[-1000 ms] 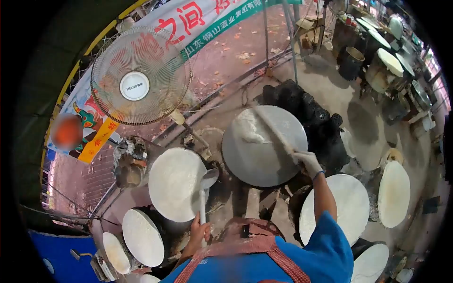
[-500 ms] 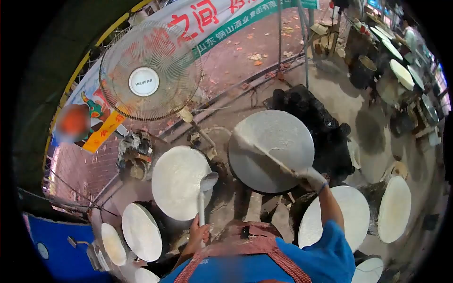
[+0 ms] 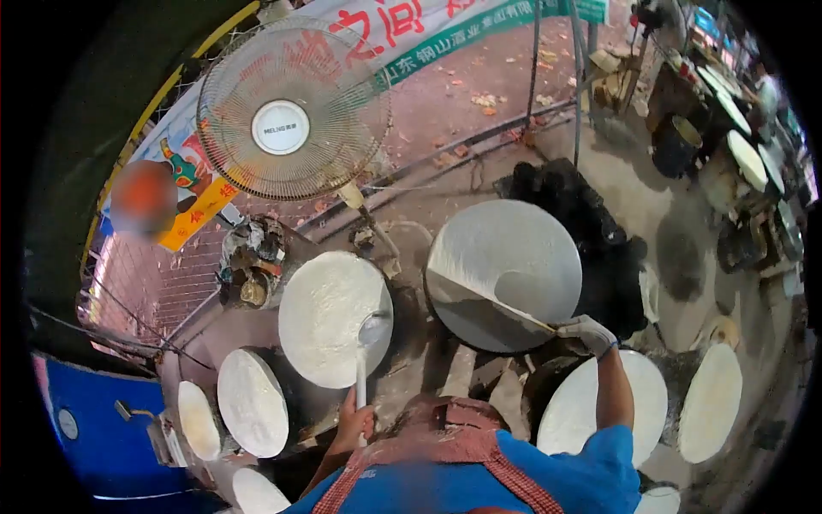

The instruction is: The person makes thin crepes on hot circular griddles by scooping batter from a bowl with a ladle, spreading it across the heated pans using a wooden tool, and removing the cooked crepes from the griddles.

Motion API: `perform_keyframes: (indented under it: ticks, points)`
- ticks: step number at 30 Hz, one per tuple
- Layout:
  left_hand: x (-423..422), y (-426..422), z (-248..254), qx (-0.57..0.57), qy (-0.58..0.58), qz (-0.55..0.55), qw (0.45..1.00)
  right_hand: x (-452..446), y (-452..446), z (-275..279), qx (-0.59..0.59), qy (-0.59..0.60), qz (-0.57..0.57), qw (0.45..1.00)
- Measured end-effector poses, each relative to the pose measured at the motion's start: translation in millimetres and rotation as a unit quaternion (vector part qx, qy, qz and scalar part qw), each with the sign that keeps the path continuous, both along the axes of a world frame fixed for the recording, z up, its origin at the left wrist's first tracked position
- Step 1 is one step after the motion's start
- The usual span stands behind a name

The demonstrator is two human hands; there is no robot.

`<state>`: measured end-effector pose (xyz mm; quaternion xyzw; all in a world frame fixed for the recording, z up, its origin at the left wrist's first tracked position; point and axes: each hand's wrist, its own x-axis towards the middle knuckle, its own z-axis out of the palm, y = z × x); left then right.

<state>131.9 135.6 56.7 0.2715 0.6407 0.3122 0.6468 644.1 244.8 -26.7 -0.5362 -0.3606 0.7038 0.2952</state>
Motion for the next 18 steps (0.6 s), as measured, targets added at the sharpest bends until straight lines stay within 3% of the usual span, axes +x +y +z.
perform_keyframes:
  ticks: [1, 3, 5, 6, 9, 10, 12, 13, 16, 17, 18]
  points:
    - [-2.8, -2.8, -1.6, -0.006, -0.004, 0.003, 1.000, -2.8, 10.6, 8.1, 0.081, -0.043, -0.038, 0.995]
    - [-2.1, -8.3, -0.8, -0.011, -0.012, 0.039, 0.999, -16.2, 49.6, 18.0, 0.114, -0.053, -0.144, 0.982]
    - [0.5, -13.5, 6.6, -0.012, -0.022, 0.043, 0.999, -18.1, 89.4, 14.5, 0.061, -0.052, -0.133, 0.988]
    - [0.7, -15.8, 2.5, -0.021, -0.020, 0.052, 0.998, -26.9, 99.9, 29.8, 0.058, -0.077, -0.056, 0.994]
    - [-9.6, -20.9, -10.5, -0.027, -0.006, 0.066, 0.997, -5.1, 85.4, -21.8, -0.035, -0.156, 0.072, 0.984]
    - [-11.6, -19.9, -12.1, -0.030, -0.010, 0.061, 0.998, -11.9, 61.6, 6.6, -0.008, -0.064, 0.014, 0.998]
    - [-13.8, -23.6, -13.8, -0.038, -0.020, 0.060, 0.997, 0.8, 13.7, 18.3, 0.005, -0.030, 0.015, 0.999]
    - [-10.5, -22.3, -7.8, -0.038, -0.009, 0.058, 0.998, 15.5, 13.0, 22.5, 0.000, -0.086, 0.065, 0.994]
    - [-16.1, -30.5, -10.6, -0.062, -0.010, 0.069, 0.996, 2.2, 44.7, 56.6, 0.034, -0.118, 0.030, 0.992]
    - [-18.5, -33.9, -10.1, -0.066, -0.007, 0.077, 0.995, -5.9, 73.4, 18.9, 0.046, -0.081, -0.040, 0.995]
    - [-20.0, -37.9, -11.0, -0.071, -0.005, 0.083, 0.994, -20.2, 90.8, 20.8, 0.067, -0.102, -0.051, 0.991]
